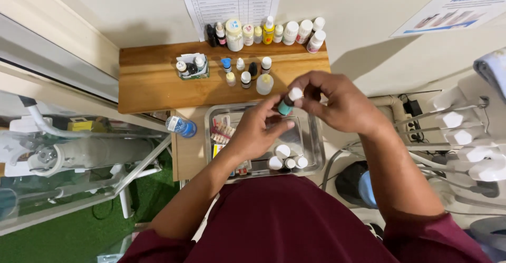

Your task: Organize and inspect various dental material bottles and shade guides on a laboratory tray.

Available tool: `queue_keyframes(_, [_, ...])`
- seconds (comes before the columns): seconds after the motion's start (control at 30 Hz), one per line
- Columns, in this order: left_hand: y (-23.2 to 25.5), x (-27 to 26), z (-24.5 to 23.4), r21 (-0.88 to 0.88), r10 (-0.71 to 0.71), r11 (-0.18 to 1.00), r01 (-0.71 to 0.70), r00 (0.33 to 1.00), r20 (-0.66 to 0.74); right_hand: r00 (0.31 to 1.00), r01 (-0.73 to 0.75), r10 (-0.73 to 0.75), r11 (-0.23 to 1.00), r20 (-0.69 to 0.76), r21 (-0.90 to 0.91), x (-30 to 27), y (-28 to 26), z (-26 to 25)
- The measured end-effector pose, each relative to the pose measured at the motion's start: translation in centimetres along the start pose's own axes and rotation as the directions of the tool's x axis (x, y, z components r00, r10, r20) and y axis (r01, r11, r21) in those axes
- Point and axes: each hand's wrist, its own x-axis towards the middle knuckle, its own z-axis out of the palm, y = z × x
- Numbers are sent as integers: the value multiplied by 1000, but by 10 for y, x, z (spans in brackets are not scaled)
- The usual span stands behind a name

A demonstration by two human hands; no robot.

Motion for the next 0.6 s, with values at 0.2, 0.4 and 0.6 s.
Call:
queue_keyframes(0.2, [-6,8,4,-255,203,944,-209,978,-50,999,-20,27,976,-30,219,14,1,-9])
queue_keyframes(0.4, [6,11,6,-382,134,915,-132,991,-21,999,50,-54,896,-5,441,24,8,-14])
queue_keyframes(0.6, [8,19,3,-390,132,909,-148,989,-67,999,-27,40,871,-17,491,38,11,-14])
